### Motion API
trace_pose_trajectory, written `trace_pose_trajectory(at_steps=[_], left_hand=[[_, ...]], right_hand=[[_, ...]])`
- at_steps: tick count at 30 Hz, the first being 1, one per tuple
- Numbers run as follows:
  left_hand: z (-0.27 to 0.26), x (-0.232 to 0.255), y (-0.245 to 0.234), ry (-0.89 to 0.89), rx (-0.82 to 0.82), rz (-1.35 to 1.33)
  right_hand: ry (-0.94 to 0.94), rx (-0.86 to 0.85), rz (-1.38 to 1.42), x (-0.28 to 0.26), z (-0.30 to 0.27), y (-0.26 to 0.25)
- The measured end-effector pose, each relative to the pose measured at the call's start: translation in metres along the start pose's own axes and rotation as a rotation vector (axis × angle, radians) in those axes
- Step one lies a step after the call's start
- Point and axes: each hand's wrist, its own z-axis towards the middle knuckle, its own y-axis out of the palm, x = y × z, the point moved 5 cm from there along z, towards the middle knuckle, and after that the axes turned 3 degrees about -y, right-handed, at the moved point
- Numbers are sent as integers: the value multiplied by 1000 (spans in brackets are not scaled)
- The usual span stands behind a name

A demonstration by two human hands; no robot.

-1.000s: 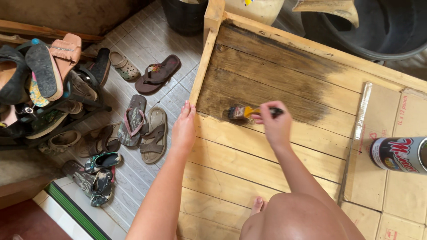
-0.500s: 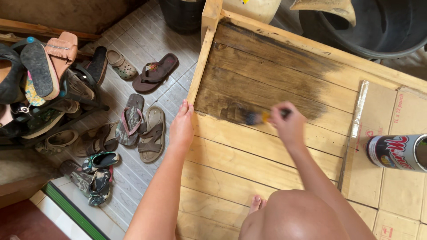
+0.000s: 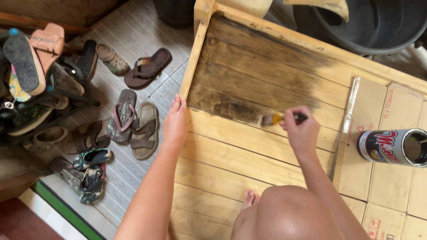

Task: The person applies dark wood stain to a light-colored wooden surface using a paintbrush. They repeatedly dip the brush into a can of stain and spread it across the planks, gradually darkening the wood.

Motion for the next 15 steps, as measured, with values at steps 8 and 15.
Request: trace_pose_trajectory(at_steps=[8, 15], left_hand=[[-3, -2, -1, -21, -63, 15], [0, -2, 3, -11, -51, 44]], right_hand=[[-37, -60, -11, -15, -14, 13], [5, -48, 240, -16, -26, 20]])
